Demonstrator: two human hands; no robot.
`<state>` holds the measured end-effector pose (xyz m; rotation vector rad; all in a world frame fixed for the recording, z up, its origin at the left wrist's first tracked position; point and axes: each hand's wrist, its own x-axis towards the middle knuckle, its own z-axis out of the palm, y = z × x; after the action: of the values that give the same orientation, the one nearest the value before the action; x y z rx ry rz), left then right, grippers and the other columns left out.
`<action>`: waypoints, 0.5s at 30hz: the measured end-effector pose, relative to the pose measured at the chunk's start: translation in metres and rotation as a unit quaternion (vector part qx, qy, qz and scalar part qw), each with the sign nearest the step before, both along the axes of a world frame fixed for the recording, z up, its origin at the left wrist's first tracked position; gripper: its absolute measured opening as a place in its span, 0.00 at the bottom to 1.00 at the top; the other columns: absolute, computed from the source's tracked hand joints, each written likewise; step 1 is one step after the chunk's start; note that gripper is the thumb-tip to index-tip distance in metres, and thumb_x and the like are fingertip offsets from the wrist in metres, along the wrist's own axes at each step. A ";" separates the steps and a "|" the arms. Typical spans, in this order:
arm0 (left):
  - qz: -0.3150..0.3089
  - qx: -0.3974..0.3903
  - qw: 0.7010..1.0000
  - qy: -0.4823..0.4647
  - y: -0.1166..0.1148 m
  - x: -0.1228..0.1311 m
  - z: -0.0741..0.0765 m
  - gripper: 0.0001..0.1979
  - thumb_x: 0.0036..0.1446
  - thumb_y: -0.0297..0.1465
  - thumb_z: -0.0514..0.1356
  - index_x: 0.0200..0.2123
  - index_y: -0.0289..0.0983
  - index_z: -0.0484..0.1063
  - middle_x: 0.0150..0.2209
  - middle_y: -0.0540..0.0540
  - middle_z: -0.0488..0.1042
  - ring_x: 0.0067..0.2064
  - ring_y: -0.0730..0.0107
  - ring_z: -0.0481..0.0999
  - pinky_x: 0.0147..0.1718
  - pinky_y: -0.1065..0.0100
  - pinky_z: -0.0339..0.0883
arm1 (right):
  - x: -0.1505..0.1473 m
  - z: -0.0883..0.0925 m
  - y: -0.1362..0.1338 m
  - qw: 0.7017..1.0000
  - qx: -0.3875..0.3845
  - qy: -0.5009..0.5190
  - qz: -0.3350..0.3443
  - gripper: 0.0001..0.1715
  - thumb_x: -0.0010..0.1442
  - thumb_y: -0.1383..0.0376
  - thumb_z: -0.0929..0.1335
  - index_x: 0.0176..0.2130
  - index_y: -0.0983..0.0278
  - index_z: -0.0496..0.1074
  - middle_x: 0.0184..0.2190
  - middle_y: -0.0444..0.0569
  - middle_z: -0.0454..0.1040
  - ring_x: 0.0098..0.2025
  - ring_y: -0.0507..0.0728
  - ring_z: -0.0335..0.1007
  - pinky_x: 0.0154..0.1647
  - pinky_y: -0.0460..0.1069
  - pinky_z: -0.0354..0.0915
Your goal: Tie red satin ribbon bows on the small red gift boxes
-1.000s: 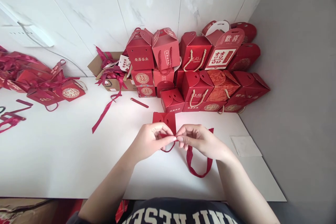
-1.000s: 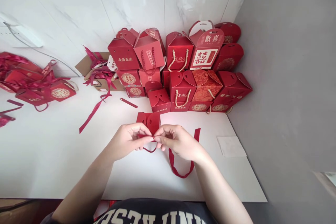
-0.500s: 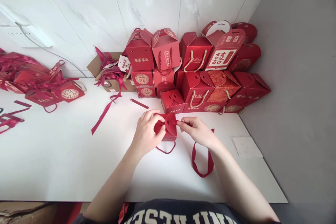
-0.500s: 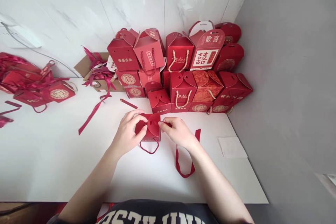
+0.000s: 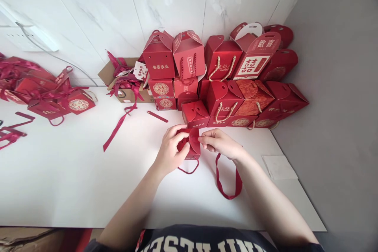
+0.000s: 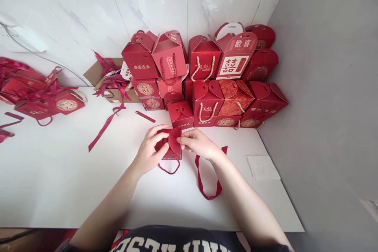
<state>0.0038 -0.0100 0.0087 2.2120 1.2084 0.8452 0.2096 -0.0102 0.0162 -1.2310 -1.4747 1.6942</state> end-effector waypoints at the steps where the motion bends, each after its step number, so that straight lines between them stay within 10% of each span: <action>1: 0.002 -0.003 1.000 -0.006 0.000 0.001 0.000 0.08 0.61 0.28 0.55 0.41 0.41 0.73 0.57 0.45 0.66 0.60 0.61 0.65 0.61 0.56 0.59 | 0.000 -0.001 0.001 1.000 -0.002 0.008 -0.003 0.19 0.60 0.57 0.66 0.22 0.65 0.66 0.15 0.38 0.56 0.19 0.47 0.47 0.22 0.46 0.45; 8: 0.033 -0.009 0.998 -0.061 0.004 0.003 -0.004 0.06 0.62 0.29 0.55 0.34 0.39 0.72 0.53 0.44 0.69 0.57 0.62 0.68 0.57 0.58 0.62 | -0.002 -0.006 0.001 0.999 0.016 -0.025 0.012 0.22 0.62 0.52 0.65 0.25 0.64 0.67 0.18 0.40 0.62 0.21 0.49 0.53 0.24 0.46 0.51; 15: 0.103 -0.016 0.969 -0.224 0.017 -0.018 -0.002 0.08 0.61 0.27 0.53 0.29 0.38 0.67 0.49 0.45 0.71 0.55 0.62 0.69 0.56 0.57 0.61 | -0.008 -0.003 0.002 0.932 0.277 -0.187 -0.138 0.12 0.66 0.57 0.62 0.39 0.61 0.70 0.41 0.48 0.74 0.44 0.57 0.68 0.46 0.52 0.61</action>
<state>-0.0147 0.0071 0.0068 1.7546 1.2191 1.3127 0.2018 -0.0078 0.0136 -1.3909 -1.7368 0.7987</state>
